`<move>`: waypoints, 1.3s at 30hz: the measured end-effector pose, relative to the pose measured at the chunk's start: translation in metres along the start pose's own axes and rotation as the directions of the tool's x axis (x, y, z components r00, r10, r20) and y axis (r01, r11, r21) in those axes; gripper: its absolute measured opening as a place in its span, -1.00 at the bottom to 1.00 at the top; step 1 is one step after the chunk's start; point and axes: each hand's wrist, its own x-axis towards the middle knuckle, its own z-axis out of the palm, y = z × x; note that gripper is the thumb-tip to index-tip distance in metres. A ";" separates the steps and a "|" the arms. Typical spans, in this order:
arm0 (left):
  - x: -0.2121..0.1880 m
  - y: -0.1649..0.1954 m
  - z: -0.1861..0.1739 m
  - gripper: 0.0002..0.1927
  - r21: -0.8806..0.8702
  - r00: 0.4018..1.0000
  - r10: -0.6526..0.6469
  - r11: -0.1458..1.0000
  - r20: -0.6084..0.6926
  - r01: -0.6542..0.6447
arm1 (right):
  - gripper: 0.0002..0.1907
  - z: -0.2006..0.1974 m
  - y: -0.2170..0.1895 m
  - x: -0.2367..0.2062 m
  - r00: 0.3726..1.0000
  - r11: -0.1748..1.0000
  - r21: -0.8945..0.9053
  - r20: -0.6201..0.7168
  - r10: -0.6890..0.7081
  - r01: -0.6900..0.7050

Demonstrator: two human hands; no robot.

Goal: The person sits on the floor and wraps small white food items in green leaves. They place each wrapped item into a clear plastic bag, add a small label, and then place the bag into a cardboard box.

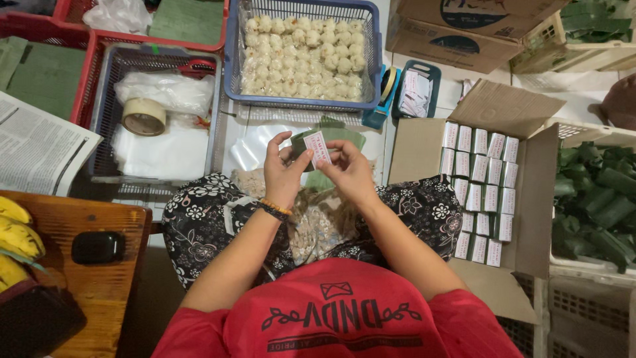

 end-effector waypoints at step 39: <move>-0.012 -0.012 -0.006 -0.44 -0.489 0.926 -0.025 0.844 0.376 0.221 | -0.57 0.019 -0.024 -0.024 0.843 0.751 -0.475 -0.034 -0.537 0.459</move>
